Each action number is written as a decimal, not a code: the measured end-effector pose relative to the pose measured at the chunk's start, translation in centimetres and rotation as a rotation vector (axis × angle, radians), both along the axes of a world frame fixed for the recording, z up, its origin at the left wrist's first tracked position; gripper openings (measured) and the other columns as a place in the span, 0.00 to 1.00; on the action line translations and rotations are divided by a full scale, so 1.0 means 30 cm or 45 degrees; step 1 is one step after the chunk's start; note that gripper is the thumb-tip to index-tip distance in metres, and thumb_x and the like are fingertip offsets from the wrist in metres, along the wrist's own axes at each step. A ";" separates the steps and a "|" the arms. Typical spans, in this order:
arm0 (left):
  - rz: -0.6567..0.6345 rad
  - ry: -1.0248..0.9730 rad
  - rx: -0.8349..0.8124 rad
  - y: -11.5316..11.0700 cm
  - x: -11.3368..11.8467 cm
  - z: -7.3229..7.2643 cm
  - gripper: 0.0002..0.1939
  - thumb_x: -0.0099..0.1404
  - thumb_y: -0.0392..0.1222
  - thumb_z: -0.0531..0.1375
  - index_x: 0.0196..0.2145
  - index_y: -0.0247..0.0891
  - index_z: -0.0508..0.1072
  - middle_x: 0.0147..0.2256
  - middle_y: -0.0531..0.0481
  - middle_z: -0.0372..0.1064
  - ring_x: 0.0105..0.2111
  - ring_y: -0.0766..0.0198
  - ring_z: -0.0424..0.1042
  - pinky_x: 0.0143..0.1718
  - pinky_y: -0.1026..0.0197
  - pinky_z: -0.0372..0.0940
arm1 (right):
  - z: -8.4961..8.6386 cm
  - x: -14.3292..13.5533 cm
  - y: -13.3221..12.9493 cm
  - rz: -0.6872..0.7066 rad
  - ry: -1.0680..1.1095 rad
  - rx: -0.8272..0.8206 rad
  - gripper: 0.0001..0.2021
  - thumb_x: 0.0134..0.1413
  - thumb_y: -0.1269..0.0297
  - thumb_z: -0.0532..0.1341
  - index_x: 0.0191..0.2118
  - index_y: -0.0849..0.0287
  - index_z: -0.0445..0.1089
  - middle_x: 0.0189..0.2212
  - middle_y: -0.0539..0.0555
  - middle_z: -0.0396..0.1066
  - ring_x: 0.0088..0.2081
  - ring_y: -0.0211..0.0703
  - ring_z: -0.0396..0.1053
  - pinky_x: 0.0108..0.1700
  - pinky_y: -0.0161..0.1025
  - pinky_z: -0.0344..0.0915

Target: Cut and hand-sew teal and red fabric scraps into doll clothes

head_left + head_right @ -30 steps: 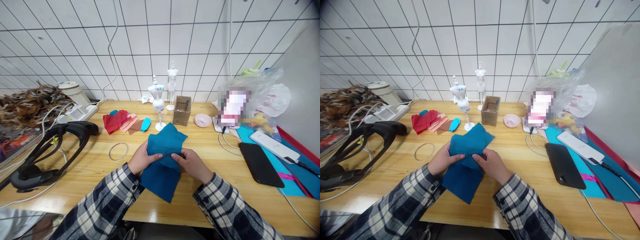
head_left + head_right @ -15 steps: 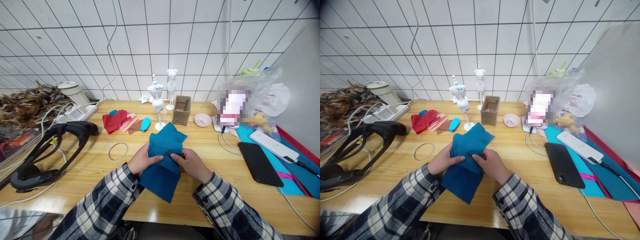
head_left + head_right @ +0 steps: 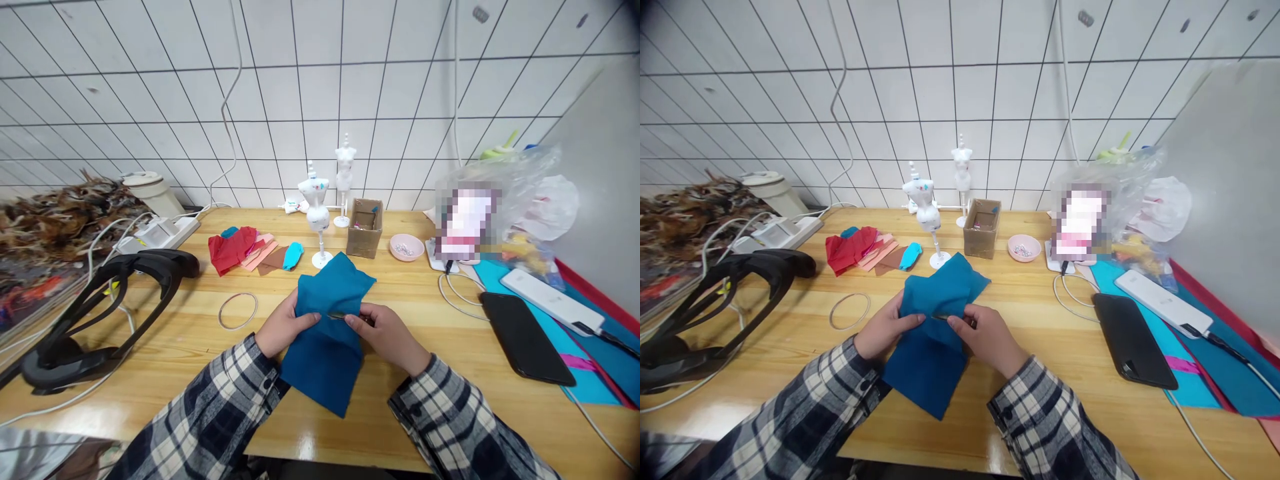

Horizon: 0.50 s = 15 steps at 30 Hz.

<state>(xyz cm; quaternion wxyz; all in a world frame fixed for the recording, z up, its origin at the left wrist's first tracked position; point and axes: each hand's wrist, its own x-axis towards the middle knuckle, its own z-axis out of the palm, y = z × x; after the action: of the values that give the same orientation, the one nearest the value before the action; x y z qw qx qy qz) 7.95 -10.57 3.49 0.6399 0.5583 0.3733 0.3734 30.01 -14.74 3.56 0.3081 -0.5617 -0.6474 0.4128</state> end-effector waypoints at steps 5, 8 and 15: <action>-0.048 -0.009 0.030 -0.008 0.002 0.003 0.27 0.55 0.41 0.68 0.52 0.39 0.67 0.52 0.42 0.71 0.50 0.49 0.71 0.51 0.50 0.65 | -0.013 -0.023 -0.005 -0.012 0.059 -0.031 0.19 0.57 0.48 0.56 0.33 0.60 0.73 0.29 0.53 0.75 0.29 0.43 0.69 0.28 0.36 0.62; -0.065 0.016 0.049 -0.009 0.003 0.002 0.27 0.56 0.42 0.68 0.52 0.38 0.67 0.53 0.41 0.70 0.51 0.48 0.70 0.51 0.50 0.65 | -0.019 -0.031 -0.006 -0.041 0.020 -0.025 0.19 0.57 0.47 0.56 0.32 0.60 0.73 0.27 0.54 0.75 0.27 0.43 0.69 0.27 0.36 0.61; -0.120 0.092 0.104 -0.009 0.007 -0.006 0.29 0.57 0.43 0.67 0.54 0.36 0.64 0.55 0.38 0.68 0.54 0.46 0.68 0.54 0.47 0.63 | -0.004 -0.035 -0.007 -0.017 0.021 0.027 0.16 0.56 0.51 0.58 0.37 0.58 0.75 0.36 0.56 0.78 0.36 0.50 0.73 0.37 0.41 0.66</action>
<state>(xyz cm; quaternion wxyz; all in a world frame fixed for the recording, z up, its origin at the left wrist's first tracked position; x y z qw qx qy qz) 8.15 -10.85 3.32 0.6195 0.6142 0.3538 0.3374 28.97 -14.94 3.44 0.3222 -0.5594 -0.6455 0.4083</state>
